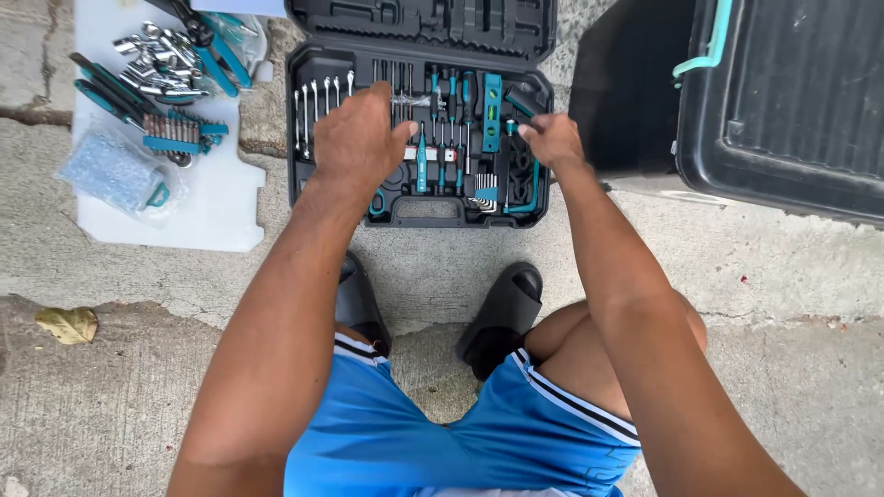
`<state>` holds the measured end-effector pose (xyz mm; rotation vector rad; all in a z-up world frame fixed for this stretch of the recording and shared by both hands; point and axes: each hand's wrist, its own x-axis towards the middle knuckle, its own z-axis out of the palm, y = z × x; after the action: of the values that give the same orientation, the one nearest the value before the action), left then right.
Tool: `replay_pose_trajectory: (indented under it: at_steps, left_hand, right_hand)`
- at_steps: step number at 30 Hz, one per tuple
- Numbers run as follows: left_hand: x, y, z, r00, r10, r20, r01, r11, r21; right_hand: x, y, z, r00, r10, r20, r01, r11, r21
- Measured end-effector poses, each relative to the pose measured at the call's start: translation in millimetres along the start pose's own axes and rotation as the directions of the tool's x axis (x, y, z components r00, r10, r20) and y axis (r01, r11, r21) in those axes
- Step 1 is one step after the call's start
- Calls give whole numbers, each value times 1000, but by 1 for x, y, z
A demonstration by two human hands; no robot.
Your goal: Organizing various hand tools and socket sets into a plastic tool case.
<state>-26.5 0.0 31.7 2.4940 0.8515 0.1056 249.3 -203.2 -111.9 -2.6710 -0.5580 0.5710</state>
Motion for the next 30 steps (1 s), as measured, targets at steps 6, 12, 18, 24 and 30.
replay_pose_trajectory:
  at_steps: [6,12,18,24,30]
  left_hand:
    - [-4,-4,-4,1000,-24,19,24,1000,7]
    - [-10,-12,-2,1000,-1,-17,1,1000,-16]
    - [-12,-16,14,999,-47,6,47,999,8]
    - [-25,-1,17,997,-77,23,76,996,49]
    - [-43,9,5,998,-56,28,52,991,120]
  right_hand:
    - [-29,-5,-34,988,-129,89,135,989,-60]
    - [-69,-10,-101,958,-275,81,278,960,-34]
    - [-109,5,-124,883,-467,39,469,882,-51]
    - [-153,-37,-117,878,-449,164,414,886,206]
    - [-122,-76,-71,755,-631,177,515,739,434]
